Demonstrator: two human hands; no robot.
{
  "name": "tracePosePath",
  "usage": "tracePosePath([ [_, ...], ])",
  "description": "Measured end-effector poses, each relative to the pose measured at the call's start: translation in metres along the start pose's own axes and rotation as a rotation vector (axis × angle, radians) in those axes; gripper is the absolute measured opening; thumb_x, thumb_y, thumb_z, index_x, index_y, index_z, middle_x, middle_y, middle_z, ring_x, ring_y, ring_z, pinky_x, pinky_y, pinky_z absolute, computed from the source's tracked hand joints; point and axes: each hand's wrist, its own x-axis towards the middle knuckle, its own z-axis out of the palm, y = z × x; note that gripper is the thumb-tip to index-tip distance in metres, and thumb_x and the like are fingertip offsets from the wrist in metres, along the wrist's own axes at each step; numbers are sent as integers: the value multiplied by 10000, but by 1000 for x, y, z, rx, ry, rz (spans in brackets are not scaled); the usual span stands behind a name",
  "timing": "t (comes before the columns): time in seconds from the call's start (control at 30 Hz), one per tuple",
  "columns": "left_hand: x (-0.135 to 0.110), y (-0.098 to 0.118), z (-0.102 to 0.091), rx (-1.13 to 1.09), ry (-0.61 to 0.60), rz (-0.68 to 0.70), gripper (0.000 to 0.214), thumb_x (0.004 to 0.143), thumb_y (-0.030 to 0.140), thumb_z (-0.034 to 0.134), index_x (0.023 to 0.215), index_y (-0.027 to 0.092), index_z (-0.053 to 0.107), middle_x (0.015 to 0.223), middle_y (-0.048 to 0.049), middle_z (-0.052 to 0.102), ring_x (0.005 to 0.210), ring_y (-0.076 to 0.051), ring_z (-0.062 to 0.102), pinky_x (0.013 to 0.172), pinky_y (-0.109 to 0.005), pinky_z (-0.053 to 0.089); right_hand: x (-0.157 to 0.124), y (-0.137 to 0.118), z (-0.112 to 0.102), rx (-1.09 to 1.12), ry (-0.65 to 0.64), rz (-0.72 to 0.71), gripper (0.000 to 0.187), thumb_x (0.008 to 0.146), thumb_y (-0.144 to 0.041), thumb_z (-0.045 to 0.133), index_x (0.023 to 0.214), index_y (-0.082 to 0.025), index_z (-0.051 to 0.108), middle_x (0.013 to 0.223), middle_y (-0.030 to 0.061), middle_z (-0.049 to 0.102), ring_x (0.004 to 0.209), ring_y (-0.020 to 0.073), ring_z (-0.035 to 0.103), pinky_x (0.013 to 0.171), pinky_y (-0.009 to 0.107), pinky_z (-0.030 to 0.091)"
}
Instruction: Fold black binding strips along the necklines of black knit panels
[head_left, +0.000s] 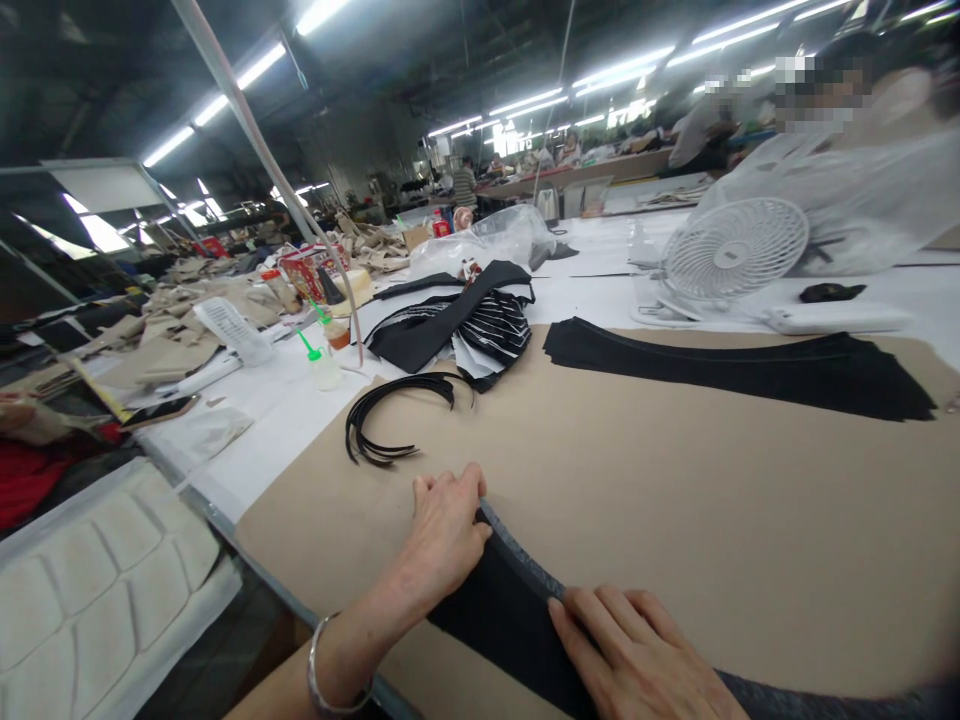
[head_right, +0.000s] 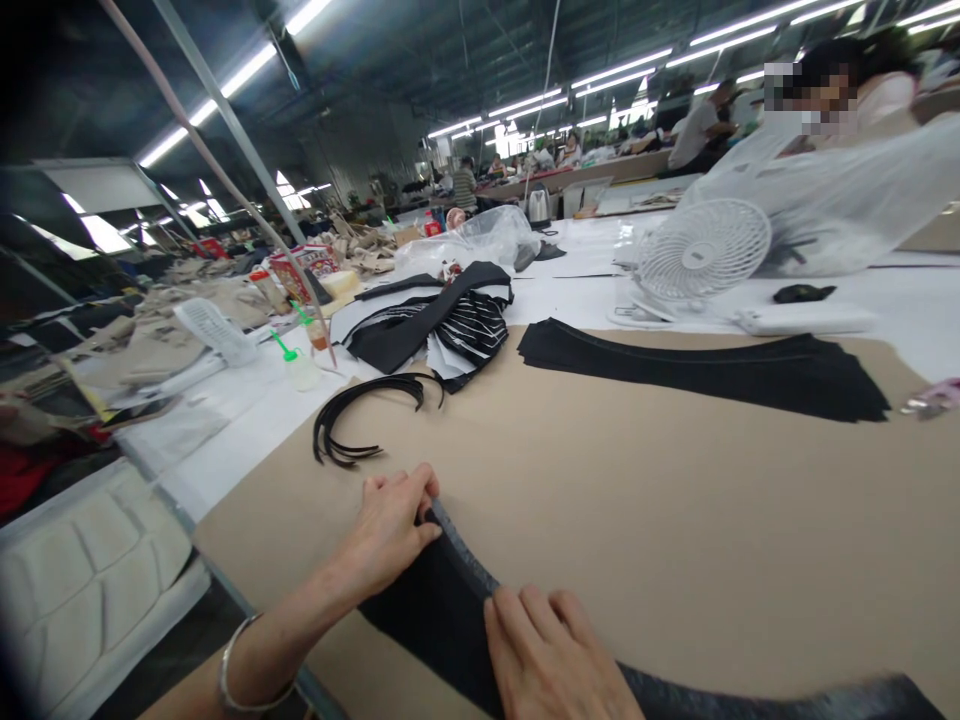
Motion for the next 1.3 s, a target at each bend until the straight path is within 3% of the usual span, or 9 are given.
tracePosePath([
  [0.23, -3, -6, 1, 3, 68, 22, 287, 703, 150, 650, 919, 216, 474, 898, 4, 597, 936, -221, 525, 810, -372, 267, 34, -15, 19, 63, 1, 4, 337, 768, -150, 503, 1096, -127, 576, 862, 33, 600, 740, 177, 495, 704, 322, 353],
  [0.4, -10, -14, 8, -83, 172, 69, 279, 729, 142, 654, 937, 218, 485, 893, 15, 586, 924, -214, 528, 835, -391, 280, 34, -22, 37, 25, -18, 24, 395, 723, -193, 534, 1107, -106, 559, 839, 46, 591, 722, 189, 472, 700, 343, 333],
  [0.57, -26, -29, 22, -166, 252, 223, 130, 861, 112, 521, 914, 230, 541, 958, 2, 613, 968, -198, 534, 892, -401, 289, 31, -24, 41, 4, -14, 34, 379, 696, -152, 527, 1068, -107, 583, 833, 39, 577, 719, 186, 456, 700, 359, 302],
  [0.73, -36, -49, 32, -54, 329, 411, 315, 922, 79, 407, 1105, 260, 588, 1076, -23, 640, 1010, -196, 537, 905, -409, 281, 32, -25, 42, -1, -3, 37, 417, 686, -161, 526, 1089, -83, 599, 826, 41, 573, 728, 191, 449, 704, 369, 291],
  [0.93, -35, -57, 33, 7, 386, 515, 333, 925, 113, 435, 1168, 266, 603, 1096, -15, 667, 1011, -198, 546, 891, -399, 281, 29, -27, 45, -28, 18, 33, 413, 703, -127, 498, 1101, -79, 602, 815, 42, 580, 722, 193, 453, 693, 373, 282],
  [1.17, -37, -60, 37, 91, 393, 554, 382, 919, 99, 403, 1228, 246, 574, 1119, -29, 663, 1015, -211, 545, 880, -407, 285, 29, -25, 48, -38, 32, 12, 417, 713, -126, 484, 1114, -75, 585, 802, 39, 577, 713, 191, 462, 681, 372, 282],
  [1.3, -37, -57, 32, 93, 327, 506, 388, 918, 105, 397, 1229, 257, 572, 1133, -41, 660, 1010, -218, 556, 887, -424, 304, 30, -26, 49, -47, 36, 11, 396, 722, -122, 472, 1102, -77, 573, 809, 37, 575, 711, 189, 464, 687, 378, 294],
])
